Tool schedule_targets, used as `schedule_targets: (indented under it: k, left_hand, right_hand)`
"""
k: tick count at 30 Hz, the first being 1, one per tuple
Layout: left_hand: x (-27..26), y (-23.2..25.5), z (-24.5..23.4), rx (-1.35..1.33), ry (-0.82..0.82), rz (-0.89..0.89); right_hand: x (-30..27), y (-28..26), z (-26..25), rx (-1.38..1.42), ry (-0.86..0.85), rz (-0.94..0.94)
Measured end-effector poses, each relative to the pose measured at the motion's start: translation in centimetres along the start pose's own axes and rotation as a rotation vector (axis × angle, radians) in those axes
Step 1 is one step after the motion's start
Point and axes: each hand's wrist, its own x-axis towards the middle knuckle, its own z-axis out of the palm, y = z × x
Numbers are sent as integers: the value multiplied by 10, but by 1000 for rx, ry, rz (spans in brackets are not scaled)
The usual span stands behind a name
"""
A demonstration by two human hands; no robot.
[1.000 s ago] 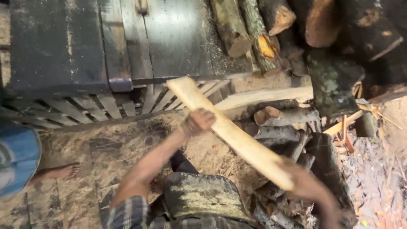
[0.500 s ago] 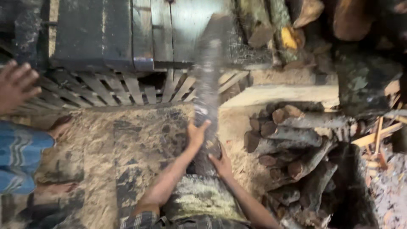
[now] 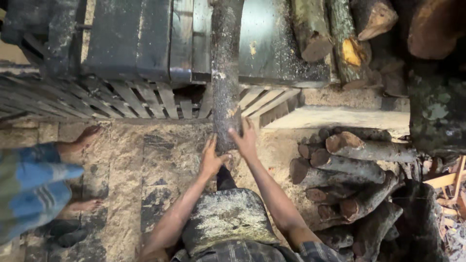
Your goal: The person saws wooden logs by feeding them through a vertical bandsaw with the help of an assistant.
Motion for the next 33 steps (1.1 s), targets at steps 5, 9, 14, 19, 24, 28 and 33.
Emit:
schedule_targets:
  k: [5,9,14,19,24,28,33]
  left_hand:
    - [24,2,-21,34,19,62]
    - [63,13,-37,49,15,59]
    - [162,37,-45,228,57,122]
    - [275,52,-55,533,54,270]
    - [355,54,-55,400,306,348]
    - [361,52,-56,479,417,453]
    - [358,51,-56,517,428,486]
  right_hand:
    - [-3,-27,23,-481,-97,-72]
    - [39,-35,28,-476,-119,-83]
    - [141,-19,44,-682,-56,-202]
    - [265,12,63,-512,-58,-207]
    - [412,35,91,-418,15,-181]
    - [542,50,113,-387,66,-249]
    - [662,44,127,-536,96,-476]
